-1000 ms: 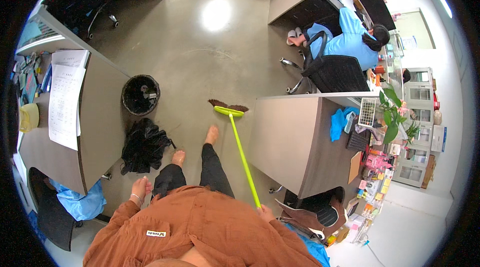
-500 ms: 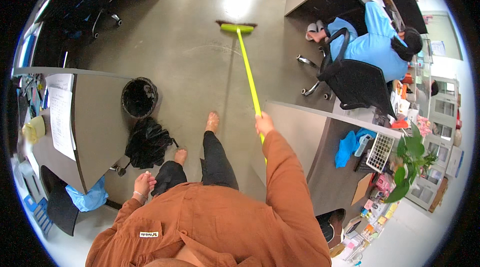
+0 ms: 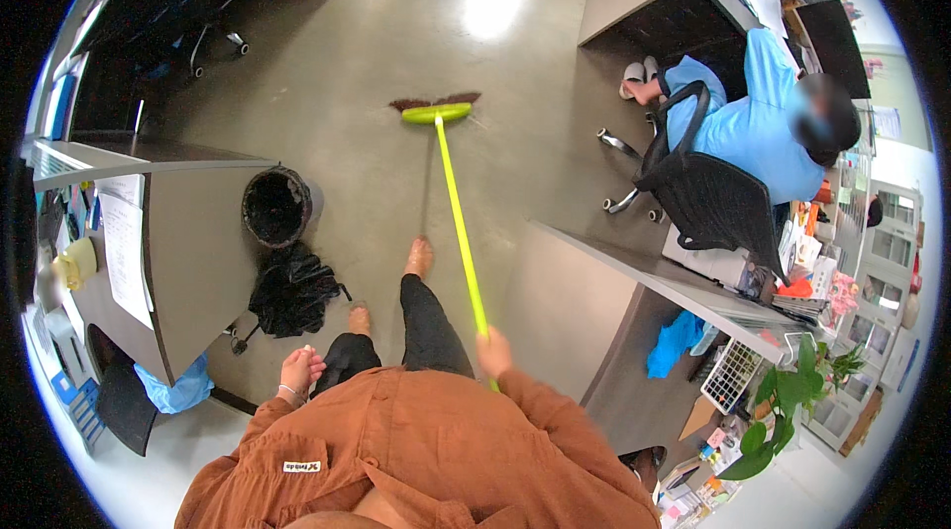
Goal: The person sweeps the floor of an office using a green broom. They move around desks and chairs, sweeping debris into a pile and then into a dustpan. The person also moves a chair and a plastic container to access the floor underneath.
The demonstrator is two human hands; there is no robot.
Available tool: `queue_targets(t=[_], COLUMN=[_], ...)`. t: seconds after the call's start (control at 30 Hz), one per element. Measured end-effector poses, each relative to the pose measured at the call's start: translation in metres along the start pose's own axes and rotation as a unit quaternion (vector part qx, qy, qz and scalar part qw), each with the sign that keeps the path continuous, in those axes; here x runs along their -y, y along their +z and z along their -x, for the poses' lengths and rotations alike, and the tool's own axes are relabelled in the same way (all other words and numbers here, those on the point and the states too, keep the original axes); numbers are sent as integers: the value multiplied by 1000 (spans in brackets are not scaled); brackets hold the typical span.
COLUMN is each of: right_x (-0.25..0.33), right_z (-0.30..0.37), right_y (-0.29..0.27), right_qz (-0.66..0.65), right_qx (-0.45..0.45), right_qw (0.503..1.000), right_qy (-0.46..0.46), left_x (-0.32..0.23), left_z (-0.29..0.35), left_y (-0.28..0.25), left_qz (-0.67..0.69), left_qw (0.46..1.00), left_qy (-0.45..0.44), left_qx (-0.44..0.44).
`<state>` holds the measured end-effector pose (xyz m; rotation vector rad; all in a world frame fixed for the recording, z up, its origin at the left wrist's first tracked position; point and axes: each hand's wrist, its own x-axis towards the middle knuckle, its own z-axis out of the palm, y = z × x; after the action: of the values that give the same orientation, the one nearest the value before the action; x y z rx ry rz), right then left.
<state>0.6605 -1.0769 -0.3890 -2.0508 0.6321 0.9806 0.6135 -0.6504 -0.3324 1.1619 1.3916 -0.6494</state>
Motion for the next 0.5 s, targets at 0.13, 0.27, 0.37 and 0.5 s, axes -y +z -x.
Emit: queue_targets(t=[0.13,0.27,0.37,0.5], right_x=[98,172,169,96], right_z=[-105,-153,-115,-51], right_y=[-13,-37,-29,-1], right_qz=[-96,-145,-131,50], right_qx=[-3,0,11,-82], right_qw=[995,988,990,967], right_qy=[4,-52,-60,-236], left_x=[-10,-13,-20,-26], left_z=[6,-2,5,-2], left_y=[-6,-24,-28,-29], left_qz=[5,-13,10,20], left_qw=[1000,999,999,998], left_qy=[13,27,26,37], left_qx=[-21,-22,-33,-38])
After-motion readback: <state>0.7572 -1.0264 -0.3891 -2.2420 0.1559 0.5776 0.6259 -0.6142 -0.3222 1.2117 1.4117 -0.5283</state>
